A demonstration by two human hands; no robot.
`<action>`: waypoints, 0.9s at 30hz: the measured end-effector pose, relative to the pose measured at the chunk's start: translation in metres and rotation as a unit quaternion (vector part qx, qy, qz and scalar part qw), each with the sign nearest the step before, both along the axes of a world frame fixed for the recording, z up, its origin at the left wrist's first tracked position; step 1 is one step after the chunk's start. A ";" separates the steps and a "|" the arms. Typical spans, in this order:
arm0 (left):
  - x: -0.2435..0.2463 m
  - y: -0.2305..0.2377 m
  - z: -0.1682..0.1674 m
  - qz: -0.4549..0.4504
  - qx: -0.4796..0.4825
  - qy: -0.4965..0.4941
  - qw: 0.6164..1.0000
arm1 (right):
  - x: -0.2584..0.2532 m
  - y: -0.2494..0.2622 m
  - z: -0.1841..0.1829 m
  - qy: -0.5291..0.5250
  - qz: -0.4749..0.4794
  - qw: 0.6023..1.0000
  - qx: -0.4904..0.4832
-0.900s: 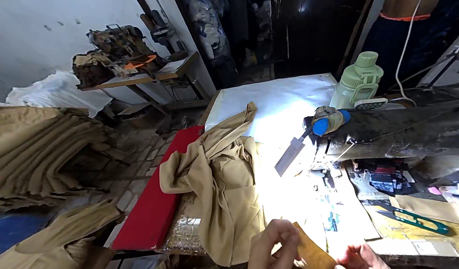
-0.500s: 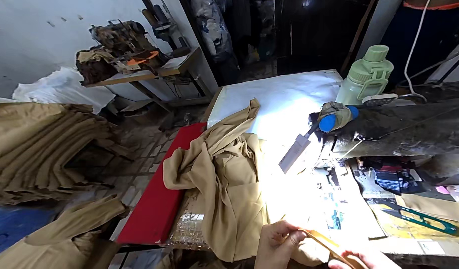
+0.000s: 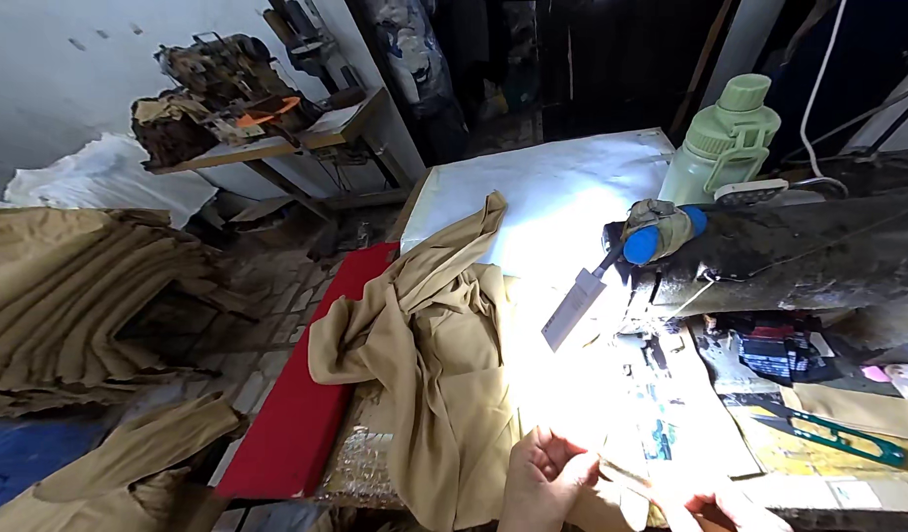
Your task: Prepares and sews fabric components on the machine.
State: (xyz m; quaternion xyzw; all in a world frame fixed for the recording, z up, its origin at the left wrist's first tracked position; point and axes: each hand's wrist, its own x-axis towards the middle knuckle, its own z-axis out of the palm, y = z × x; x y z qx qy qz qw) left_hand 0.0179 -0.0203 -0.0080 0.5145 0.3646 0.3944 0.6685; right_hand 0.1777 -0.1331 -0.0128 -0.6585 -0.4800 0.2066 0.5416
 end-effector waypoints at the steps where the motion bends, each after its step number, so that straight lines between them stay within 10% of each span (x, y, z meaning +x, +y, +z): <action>1: 0.004 0.006 0.002 -0.004 0.055 0.048 0.997 | 0.002 0.002 -0.002 0.005 0.003 1.000 -0.003; 9: 0.065 0.058 -0.034 -0.029 0.509 0.322 0.798 | 0.005 0.041 -0.008 -0.073 0.051 0.989 -0.116; 13: 0.085 0.052 0.032 -0.181 0.284 0.441 0.832 | 0.007 0.043 -0.006 -0.060 0.045 0.988 -0.136; 17: 0.071 0.065 -0.040 -0.068 0.449 0.324 0.830 | 0.005 0.048 0.010 -0.023 0.028 0.982 -0.186; 27: 0.061 0.053 -0.045 -0.080 0.453 0.335 0.822 | 0.030 0.020 0.008 -0.125 -0.006 0.979 -0.158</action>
